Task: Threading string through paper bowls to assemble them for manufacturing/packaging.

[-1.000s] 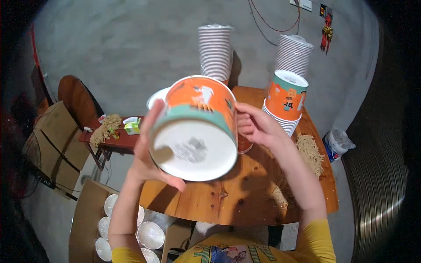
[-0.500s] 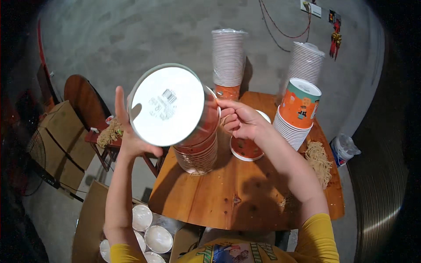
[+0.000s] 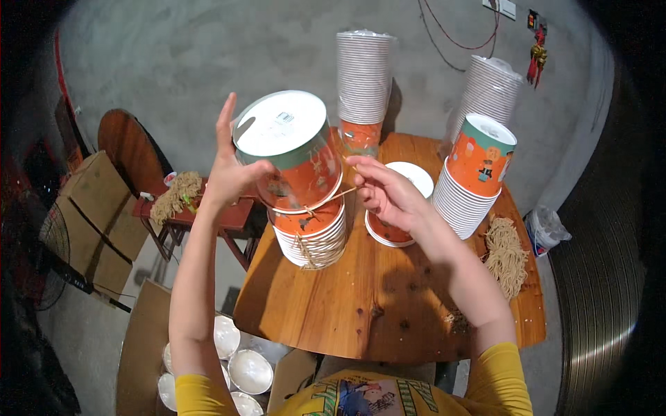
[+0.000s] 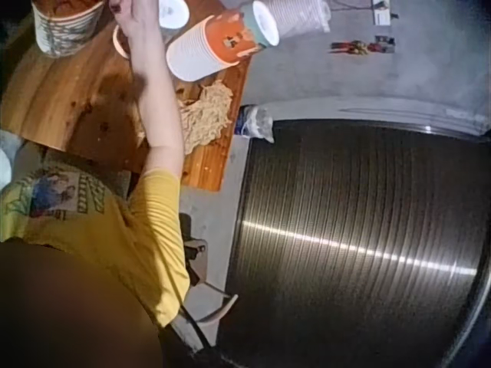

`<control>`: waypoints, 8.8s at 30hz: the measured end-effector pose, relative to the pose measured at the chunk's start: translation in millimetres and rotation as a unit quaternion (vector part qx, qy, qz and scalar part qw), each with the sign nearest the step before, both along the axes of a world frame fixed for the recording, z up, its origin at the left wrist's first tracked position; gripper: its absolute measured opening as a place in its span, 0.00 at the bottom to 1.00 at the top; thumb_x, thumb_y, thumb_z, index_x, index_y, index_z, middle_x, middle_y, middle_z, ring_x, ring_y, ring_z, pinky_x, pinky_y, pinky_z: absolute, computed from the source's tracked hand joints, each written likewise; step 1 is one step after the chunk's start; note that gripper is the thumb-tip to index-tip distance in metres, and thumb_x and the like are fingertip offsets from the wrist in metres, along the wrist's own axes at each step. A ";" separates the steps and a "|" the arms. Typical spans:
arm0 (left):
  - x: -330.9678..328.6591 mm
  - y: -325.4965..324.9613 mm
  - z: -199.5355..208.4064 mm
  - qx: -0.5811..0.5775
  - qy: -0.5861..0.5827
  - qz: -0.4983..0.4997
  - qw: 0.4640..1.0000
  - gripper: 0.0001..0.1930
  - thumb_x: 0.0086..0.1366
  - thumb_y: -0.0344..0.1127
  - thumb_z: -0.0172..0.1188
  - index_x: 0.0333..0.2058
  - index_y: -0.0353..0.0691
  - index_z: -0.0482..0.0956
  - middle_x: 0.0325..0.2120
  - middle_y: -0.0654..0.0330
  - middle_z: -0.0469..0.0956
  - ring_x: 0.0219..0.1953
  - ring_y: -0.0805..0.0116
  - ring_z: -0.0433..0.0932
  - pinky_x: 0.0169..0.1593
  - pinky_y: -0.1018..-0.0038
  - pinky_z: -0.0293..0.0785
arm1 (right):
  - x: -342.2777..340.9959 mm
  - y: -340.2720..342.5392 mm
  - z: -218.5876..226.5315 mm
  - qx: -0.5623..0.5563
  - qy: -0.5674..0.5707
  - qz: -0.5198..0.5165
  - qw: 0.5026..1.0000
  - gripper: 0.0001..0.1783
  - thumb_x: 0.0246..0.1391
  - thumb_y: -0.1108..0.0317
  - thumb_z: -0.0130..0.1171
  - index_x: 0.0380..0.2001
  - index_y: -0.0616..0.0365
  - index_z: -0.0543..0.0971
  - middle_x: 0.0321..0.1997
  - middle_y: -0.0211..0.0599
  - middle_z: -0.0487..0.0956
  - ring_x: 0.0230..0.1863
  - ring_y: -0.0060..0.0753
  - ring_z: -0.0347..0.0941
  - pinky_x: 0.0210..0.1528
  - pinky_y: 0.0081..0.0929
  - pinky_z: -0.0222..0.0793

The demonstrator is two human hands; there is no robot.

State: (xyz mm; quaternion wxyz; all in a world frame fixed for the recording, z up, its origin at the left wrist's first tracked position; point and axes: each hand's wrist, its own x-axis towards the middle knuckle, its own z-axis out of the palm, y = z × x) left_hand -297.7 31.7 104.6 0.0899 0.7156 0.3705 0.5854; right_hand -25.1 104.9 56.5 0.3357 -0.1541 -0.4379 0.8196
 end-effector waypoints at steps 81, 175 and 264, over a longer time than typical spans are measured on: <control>173.2 -66.1 -181.5 -0.124 -0.032 0.073 0.989 0.19 0.57 0.29 0.59 0.48 0.34 0.69 0.43 0.55 0.70 0.42 0.64 0.71 0.45 0.76 0.68 | 92.3 27.2 -62.9 0.648 -0.376 -0.319 0.580 0.06 0.50 0.72 0.54 0.31 0.60 0.70 0.35 0.42 0.73 0.41 0.49 0.69 0.44 0.42 0.64; 240.6 -45.9 -61.7 0.128 0.506 0.013 0.853 0.23 0.57 0.35 0.56 0.52 0.38 0.67 0.19 0.59 0.70 0.24 0.64 0.75 0.28 0.68 0.72 | 300.7 -128.1 -179.0 -0.033 0.165 -0.494 0.853 0.16 0.63 0.64 0.43 0.51 0.58 0.68 0.51 0.33 0.73 0.50 0.29 0.69 0.53 0.28 0.64; 270.5 -158.0 -164.5 -0.479 0.056 -0.125 0.867 0.08 0.69 0.34 0.48 0.35 0.35 0.71 0.22 0.60 0.72 0.23 0.74 0.71 0.30 0.77 0.69 | 230.8 -190.1 -115.0 0.526 -0.377 -0.275 0.711 0.12 0.45 0.71 0.62 0.36 0.53 0.75 0.38 0.33 0.76 0.40 0.38 0.72 0.42 0.31 0.69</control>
